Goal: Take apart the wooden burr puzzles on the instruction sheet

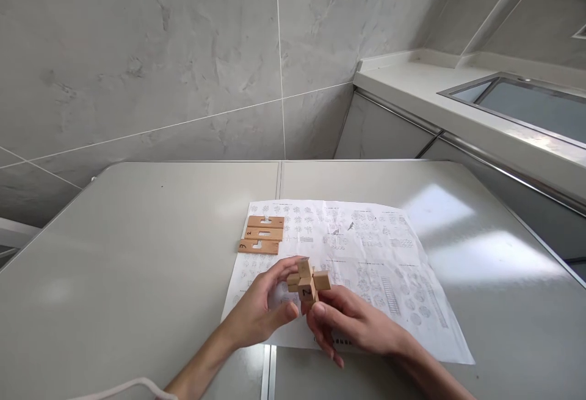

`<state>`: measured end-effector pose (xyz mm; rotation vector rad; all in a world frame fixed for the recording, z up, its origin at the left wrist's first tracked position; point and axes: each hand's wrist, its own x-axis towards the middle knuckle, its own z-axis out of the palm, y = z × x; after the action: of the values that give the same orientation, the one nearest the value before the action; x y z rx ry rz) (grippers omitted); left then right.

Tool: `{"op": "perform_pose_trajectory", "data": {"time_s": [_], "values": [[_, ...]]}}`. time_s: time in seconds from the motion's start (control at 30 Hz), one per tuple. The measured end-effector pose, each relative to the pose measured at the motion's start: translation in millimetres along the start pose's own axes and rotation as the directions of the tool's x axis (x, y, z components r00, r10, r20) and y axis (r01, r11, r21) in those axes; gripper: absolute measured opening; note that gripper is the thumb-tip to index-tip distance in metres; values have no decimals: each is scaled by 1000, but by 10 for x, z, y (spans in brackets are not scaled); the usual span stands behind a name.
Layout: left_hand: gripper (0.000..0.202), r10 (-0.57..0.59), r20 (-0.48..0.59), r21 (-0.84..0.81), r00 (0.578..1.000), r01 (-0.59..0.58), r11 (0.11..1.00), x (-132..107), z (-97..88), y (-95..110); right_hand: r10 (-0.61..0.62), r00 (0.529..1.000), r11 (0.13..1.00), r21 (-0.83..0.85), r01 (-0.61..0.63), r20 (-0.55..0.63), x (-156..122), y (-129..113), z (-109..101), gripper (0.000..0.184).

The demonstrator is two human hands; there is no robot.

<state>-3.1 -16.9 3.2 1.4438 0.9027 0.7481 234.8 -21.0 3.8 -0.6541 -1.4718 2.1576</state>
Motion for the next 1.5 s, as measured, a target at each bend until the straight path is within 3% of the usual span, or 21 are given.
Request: {"op": "perform_pose_trajectory", "data": {"time_s": [0.17,0.37,0.63,0.8,1.2,1.5], "values": [[80,-55,44,-134,998,61,989,16,3,22,22,1000,998,-61,-21,20,21,25,17,49],[73,-58,51,-155,997,65,986,43,6,43,4,999,995,103,-1,-33,41,98,-3,40],[82,-139,0,-219,990,136,966,40,15,15,-7,976,985,166,45,-218,75,153,49,40],[75,-86,-38,-228,996,75,971,44,27,2,-13,941,993,108,52,-339,76,193,86,38],[71,-31,-95,-185,995,13,983,44,45,8,-73,926,991,74,108,-371,68,218,99,33],[68,-47,-121,-172,992,26,985,56,64,16,-128,881,991,-90,98,-456,21,273,78,27]]}}
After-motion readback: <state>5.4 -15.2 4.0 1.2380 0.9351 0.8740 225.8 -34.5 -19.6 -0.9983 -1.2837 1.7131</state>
